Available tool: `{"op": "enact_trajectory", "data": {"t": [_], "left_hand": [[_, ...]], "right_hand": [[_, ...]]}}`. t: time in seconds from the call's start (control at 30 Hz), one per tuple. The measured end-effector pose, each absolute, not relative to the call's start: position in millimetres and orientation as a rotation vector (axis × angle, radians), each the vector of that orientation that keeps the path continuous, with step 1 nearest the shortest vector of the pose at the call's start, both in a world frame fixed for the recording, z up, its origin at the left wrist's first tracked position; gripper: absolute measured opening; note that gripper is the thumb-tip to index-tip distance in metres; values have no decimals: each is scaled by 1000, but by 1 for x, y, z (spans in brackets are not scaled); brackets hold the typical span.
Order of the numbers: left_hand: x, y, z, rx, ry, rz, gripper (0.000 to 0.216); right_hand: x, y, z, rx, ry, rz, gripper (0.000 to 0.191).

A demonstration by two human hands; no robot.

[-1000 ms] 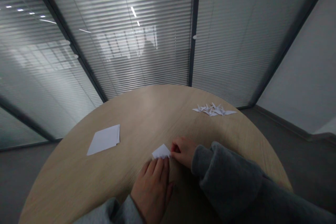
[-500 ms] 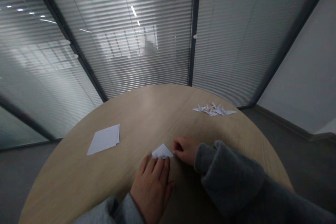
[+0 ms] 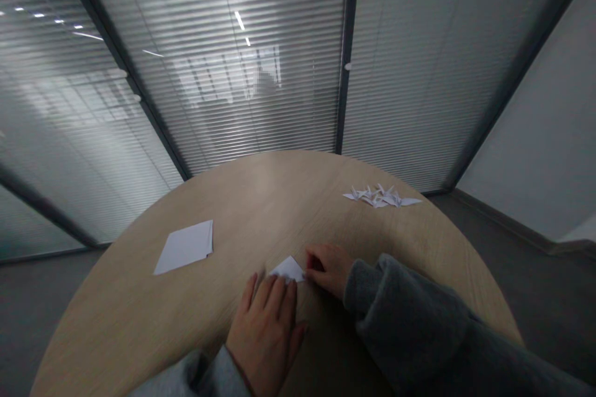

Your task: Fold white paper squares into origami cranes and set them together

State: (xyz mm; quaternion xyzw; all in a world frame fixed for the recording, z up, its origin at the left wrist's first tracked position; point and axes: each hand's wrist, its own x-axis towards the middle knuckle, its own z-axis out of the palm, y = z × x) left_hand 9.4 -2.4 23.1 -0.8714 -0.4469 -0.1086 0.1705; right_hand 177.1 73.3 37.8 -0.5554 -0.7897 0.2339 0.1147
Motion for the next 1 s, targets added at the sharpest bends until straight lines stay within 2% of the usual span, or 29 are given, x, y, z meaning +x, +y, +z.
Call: {"op": "enact_trajectory", "data": {"t": [0.4,1.0], "left_hand": [[7,-3,22,-2470,-1262,-278,36],[6,-8,20,-2348,-1275,-293,35]], "right_hand": [[169,67,29,-1473,-2255,578,14],[168,68,34,-1536,-2301,596,14]]}}
